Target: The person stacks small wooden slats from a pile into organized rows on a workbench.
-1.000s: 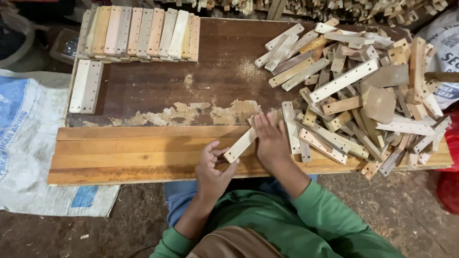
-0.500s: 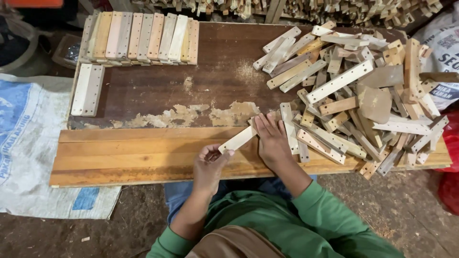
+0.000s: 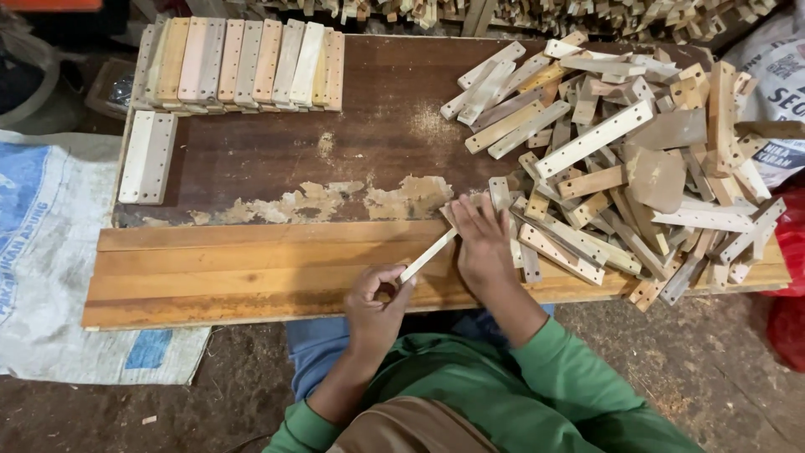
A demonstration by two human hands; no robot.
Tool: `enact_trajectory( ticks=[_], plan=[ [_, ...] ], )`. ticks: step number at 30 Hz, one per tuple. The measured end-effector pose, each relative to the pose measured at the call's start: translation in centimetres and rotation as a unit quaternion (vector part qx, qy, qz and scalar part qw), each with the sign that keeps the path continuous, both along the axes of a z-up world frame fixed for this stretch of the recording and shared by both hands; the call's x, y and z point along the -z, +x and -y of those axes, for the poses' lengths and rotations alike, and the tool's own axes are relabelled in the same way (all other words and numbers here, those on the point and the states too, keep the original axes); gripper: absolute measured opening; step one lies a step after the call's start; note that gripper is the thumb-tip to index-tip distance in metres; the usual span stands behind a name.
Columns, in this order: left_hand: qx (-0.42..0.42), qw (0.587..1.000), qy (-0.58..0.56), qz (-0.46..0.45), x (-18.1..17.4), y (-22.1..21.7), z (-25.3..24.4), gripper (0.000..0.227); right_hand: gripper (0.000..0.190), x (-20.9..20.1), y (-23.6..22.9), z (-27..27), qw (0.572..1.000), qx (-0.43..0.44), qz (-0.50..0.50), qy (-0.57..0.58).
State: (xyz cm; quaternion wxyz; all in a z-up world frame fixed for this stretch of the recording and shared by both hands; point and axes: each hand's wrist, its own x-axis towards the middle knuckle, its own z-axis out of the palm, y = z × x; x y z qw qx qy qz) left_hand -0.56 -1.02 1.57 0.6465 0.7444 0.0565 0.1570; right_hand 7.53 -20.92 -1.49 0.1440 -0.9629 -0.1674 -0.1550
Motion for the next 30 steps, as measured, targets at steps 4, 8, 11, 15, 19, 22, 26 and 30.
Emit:
enact_trajectory(
  ticks=[4, 8, 11, 15, 19, 22, 26, 30],
  plan=[
    [0.005, 0.999, 0.044, 0.0, -0.9, -0.2, -0.3, 0.015, 0.063, -2.1, -4.7, -4.0, 0.995, -0.074, 0.026, -0.061],
    [0.005, 1.0, 0.029, 0.003, -1.8, -0.1, -0.7, 0.004, 0.058, -1.8, -5.1, -4.9, 0.98, -0.184, 0.075, 0.019],
    [0.012, 1.0, -0.012, -0.008, 0.1, -0.2, -0.2, 0.014, 0.065, 3.0, 0.9, -0.4, 0.987, -0.078, 0.142, -0.021],
    [0.019, 0.998, -0.042, -0.054, -0.8, 0.2, -0.6, 0.018, 0.061, 1.5, 2.8, 1.3, 0.993, -0.063, 0.081, 0.062],
    [-0.025, 0.995, -0.072, -0.066, -2.3, 0.6, -2.3, 0.02, 0.049, -0.2, 4.4, -0.4, 0.989, -0.039, 0.002, 0.146],
    [-0.113, 0.991, -0.073, -0.03, -2.2, 2.4, -6.5, 0.031, 0.042, -2.9, 5.5, -4.4, 0.97, -0.063, 0.047, 0.228],
    [-0.271, 0.961, -0.046, 0.005, -3.3, 5.5, -13.1, 0.024, 0.03, -3.3, 6.4, -12.0, 0.937, -0.158, 0.038, 0.31],
    [-0.38, 0.924, 0.015, 0.031, 0.3, 10.3, -20.5, 0.023, 0.031, -7.5, 5.2, -19.3, 0.956, -0.15, -0.096, 0.233]
  ],
)
